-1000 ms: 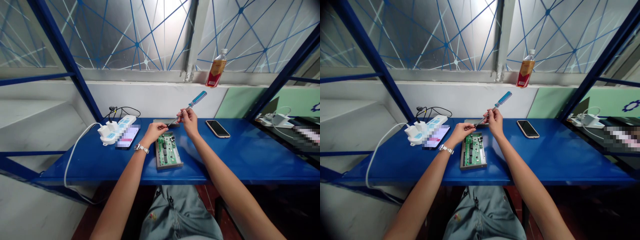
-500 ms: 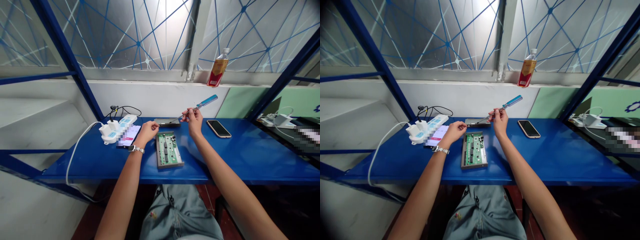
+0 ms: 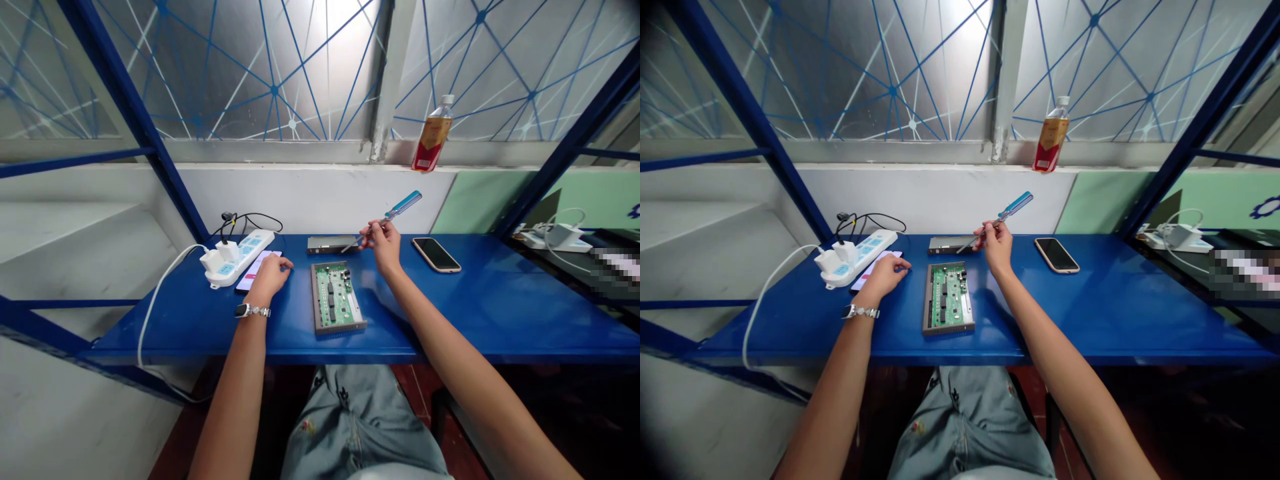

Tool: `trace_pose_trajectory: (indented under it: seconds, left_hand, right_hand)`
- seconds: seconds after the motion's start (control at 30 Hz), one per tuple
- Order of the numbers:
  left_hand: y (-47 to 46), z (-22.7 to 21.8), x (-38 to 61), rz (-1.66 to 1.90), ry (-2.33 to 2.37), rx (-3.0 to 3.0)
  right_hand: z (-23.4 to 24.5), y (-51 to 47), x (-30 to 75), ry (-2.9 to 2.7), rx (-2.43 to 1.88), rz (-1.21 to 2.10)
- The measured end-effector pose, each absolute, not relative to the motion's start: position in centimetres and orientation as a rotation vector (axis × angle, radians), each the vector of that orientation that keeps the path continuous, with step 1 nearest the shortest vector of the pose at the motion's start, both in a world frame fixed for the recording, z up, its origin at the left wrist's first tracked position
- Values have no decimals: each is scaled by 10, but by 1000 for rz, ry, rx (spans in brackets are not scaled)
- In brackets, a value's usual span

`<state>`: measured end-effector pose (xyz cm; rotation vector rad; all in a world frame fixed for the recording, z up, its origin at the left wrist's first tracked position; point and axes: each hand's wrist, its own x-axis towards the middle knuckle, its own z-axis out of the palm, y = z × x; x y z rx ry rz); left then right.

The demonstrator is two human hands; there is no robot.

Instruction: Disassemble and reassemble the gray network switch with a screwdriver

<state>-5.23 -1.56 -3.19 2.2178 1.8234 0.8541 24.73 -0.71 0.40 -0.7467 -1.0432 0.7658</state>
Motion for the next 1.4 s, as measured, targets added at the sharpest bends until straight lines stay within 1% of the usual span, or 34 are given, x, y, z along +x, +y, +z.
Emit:
trace_pose_trajectory:
  seconds: [0.33, 0.5, 0.6, 0.67, 0.73, 0.83, 0.93, 1.2, 1.3, 1.4]
  left_hand:
    - [-15, -30, -45, 812, 1805, 2406]
    - [-13, -30, -43, 780, 1781, 2316]
    - [-19, -25, -38, 857, 1784, 2323]
    - [-26, -20, -30, 975, 1713, 2361]
    - [-32, -17, -18, 1058, 1548, 2334]
    - [-38, -17, -1, 888, 1427, 2223]
    - [-41, -20, 10, 798, 1441, 2211]
    - [-50, -22, 42, 847, 1589, 2187]
    - [-54, -22, 49, 897, 1600, 2165]
    - [-57, -20, 51, 863, 1638, 2139]
  right_hand:
    - [3, -7, 247, -1072, -757, 776]
    - [5, -11, 243, -1052, -740, 799]
    - [6, -13, 241, -1045, -726, 799]
    - [8, -15, 239, -1066, -724, 786]
    - [9, -18, 237, -1117, -731, 754]
    - [11, -24, 233, -1228, -742, 711]
    - [11, -27, 225, -1341, -756, 682]
    - [12, -21, 199, -1649, -851, 510]
    - [12, -18, 198, -1702, -888, 444]
    - [10, -17, 200, -1719, -902, 411]
